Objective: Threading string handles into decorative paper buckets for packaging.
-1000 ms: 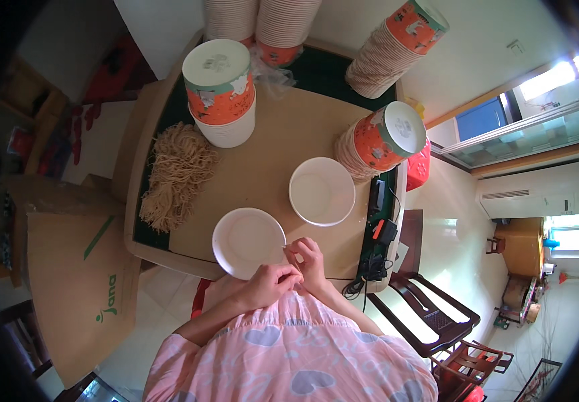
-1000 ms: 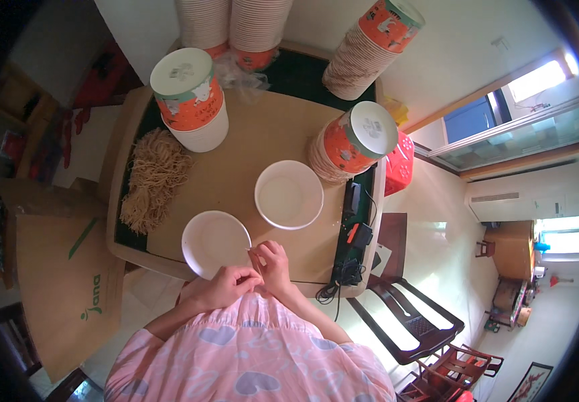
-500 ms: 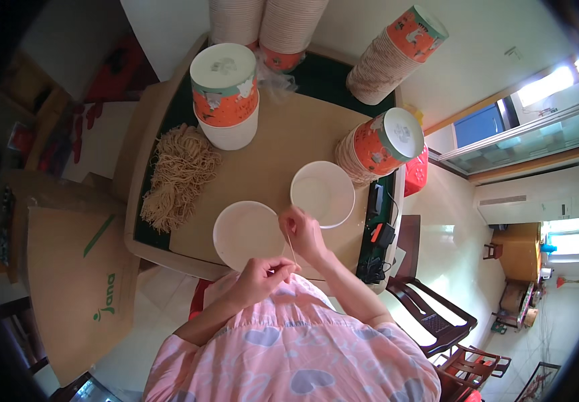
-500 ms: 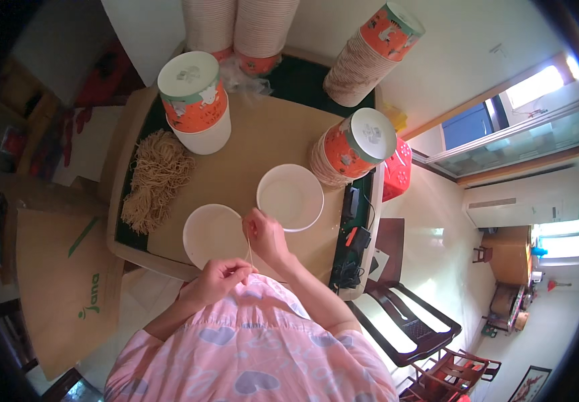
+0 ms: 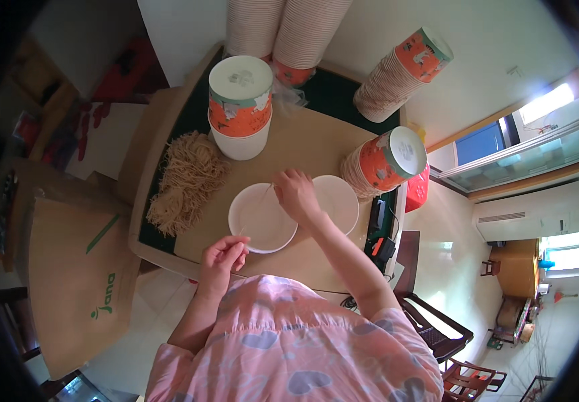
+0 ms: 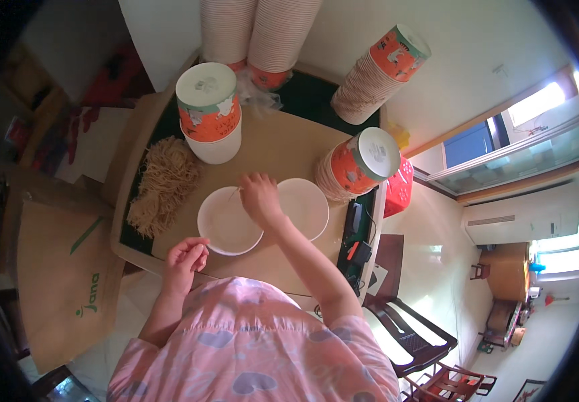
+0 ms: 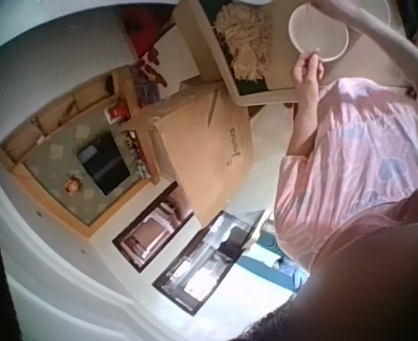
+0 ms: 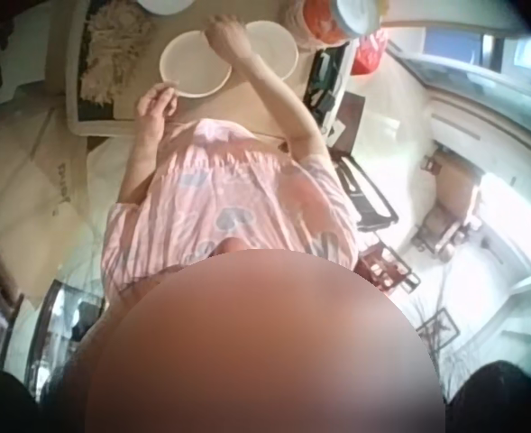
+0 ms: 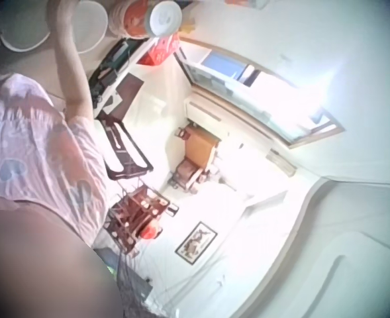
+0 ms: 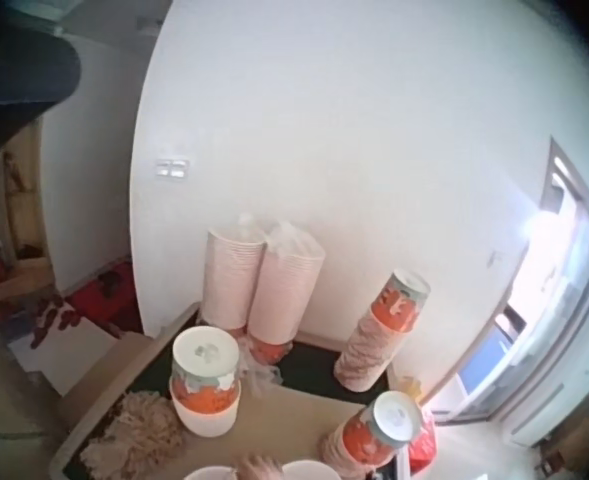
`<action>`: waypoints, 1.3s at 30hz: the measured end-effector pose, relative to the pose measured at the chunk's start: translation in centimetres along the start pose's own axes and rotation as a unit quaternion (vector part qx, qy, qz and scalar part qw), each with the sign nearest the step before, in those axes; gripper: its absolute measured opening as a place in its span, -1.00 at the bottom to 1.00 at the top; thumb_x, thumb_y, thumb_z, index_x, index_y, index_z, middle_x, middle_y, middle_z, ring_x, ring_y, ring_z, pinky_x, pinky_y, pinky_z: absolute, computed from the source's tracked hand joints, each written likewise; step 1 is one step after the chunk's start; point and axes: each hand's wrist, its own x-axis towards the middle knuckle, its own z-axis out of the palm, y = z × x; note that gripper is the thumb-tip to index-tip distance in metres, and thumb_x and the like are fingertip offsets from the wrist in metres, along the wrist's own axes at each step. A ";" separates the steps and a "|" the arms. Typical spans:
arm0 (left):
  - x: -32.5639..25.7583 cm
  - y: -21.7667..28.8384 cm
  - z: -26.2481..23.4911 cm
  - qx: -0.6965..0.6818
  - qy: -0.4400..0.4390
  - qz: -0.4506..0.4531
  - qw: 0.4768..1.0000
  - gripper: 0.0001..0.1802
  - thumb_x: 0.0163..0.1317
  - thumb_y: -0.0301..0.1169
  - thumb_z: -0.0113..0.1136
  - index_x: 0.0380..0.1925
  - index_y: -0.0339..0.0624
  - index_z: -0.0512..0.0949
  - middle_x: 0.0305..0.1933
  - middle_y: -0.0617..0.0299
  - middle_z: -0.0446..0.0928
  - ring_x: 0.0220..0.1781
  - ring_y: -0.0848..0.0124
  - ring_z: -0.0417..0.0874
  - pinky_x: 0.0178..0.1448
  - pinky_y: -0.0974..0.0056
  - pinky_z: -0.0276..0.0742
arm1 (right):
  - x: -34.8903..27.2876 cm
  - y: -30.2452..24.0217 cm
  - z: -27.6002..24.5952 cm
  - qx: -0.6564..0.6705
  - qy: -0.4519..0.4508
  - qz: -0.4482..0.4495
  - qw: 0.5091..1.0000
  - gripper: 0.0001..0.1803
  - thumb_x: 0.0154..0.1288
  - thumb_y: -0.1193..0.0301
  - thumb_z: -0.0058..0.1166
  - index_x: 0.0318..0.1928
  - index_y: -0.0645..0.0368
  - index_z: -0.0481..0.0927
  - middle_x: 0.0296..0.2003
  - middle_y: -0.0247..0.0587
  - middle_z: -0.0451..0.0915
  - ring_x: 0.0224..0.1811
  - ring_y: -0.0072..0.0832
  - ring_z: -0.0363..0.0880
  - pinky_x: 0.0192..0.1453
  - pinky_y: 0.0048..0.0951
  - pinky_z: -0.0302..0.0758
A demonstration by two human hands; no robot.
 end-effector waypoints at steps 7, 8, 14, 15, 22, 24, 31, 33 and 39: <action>0.8 0.0 1.2 -0.118 0.005 0.078 0.990 -0.79 0.28 -0.53 0.01 -0.12 -0.32 0.53 -0.32 0.24 0.53 -0.32 0.54 0.51 -0.16 0.47 0.45 | -8.9 -6.7 -1.6 0.549 -0.283 0.075 0.783 -0.59 0.21 0.44 0.13 0.07 0.13 0.38 -0.45 -0.37 0.52 -0.39 -0.64 0.47 -0.28 -0.54 0.45; 0.8 -0.1 1.1 -0.118 0.008 0.077 0.990 -0.79 0.28 -0.53 0.01 -0.12 -0.32 0.53 -0.32 0.24 0.53 -0.32 0.54 0.51 -0.16 0.47 0.45 | -9.5 -7.8 -2.3 0.551 -0.293 0.071 0.778 -0.70 0.26 0.45 0.08 0.00 0.19 0.45 -0.44 -0.35 0.53 -0.38 -0.64 0.47 -0.26 -0.54 0.45; 2.5 0.2 -1.1 0.403 0.042 0.249 0.880 -0.70 0.14 -0.63 -0.01 -0.10 -0.31 0.52 -0.18 0.12 0.57 -0.11 0.27 0.57 0.10 0.29 0.45 | -14.8 -5.2 -0.9 0.589 -0.232 0.213 0.745 -0.76 0.37 0.49 -0.08 -0.05 0.37 0.51 -0.30 -0.25 0.60 -0.28 -0.56 0.55 -0.13 -0.53 0.50; 2.7 -0.1 -1.9 0.405 0.040 0.247 0.880 -0.70 0.14 -0.63 -0.01 -0.10 -0.31 0.52 -0.18 0.12 0.57 -0.11 0.27 0.57 0.10 0.29 0.45 | -15.7 -5.2 -0.8 0.609 -0.152 0.258 0.735 -0.77 0.33 0.49 -0.03 -0.06 0.31 0.55 -0.23 -0.18 0.64 -0.24 -0.54 0.59 -0.17 -0.51 0.50; 3.6 -4.5 -2.8 0.675 -0.114 0.308 0.661 -0.88 0.04 -0.47 0.12 -0.39 -0.16 0.58 -0.34 0.23 0.56 -0.14 0.34 0.54 0.05 0.17 0.34 | -14.5 -5.1 -5.0 0.335 -0.005 0.177 0.925 -0.73 0.26 0.62 -0.03 -0.02 0.28 0.54 -0.19 -0.13 0.60 -0.19 -0.41 0.59 -0.13 -0.47 0.50; 3.6 -5.0 -1.1 0.649 -0.111 0.329 0.676 -0.92 0.01 -0.41 0.22 -0.45 -0.10 0.57 -0.39 0.29 0.55 -0.20 0.36 0.53 -0.02 0.20 0.32 | -13.8 -6.0 -5.7 0.352 0.088 0.150 0.920 -0.70 0.23 0.67 -0.04 -0.02 0.28 0.54 -0.18 -0.11 0.59 -0.14 -0.39 0.57 -0.12 -0.50 0.48; 2.8 -3.9 0.2 0.564 -0.010 0.335 0.754 -0.80 -0.07 -0.46 0.30 -0.37 -0.15 0.59 -0.32 0.24 0.55 -0.20 0.29 0.53 -0.04 0.14 0.35 | -13.6 -7.1 -8.7 0.648 0.116 0.174 0.732 -0.72 0.25 0.67 -0.15 -0.05 0.36 0.51 -0.11 -0.03 0.56 0.00 -0.29 0.51 0.13 -0.32 0.38; 2.1 -2.7 -0.7 0.564 -0.008 0.341 0.752 -0.82 -0.07 -0.50 0.29 -0.38 -0.17 0.59 -0.32 0.22 0.54 -0.21 0.27 0.53 -0.06 0.15 0.37 | -13.6 -6.8 -8.7 0.765 0.141 0.228 0.586 -0.78 0.32 0.60 -0.22 -0.09 0.30 0.47 -0.20 -0.07 0.56 -0.09 -0.34 0.52 0.10 -0.25 0.40; 0.0 -1.8 -2.4 0.618 -0.044 0.283 0.732 -0.81 -0.08 -0.43 0.33 -0.40 -0.16 0.59 -0.23 0.19 0.49 -0.15 0.20 0.49 -0.01 0.16 0.38 | -14.7 -2.9 -4.6 0.830 0.003 0.309 0.465 -0.87 0.40 0.53 -0.22 -0.09 0.09 0.33 -0.49 -0.32 0.42 -0.49 -0.59 0.33 -0.37 -0.52 0.37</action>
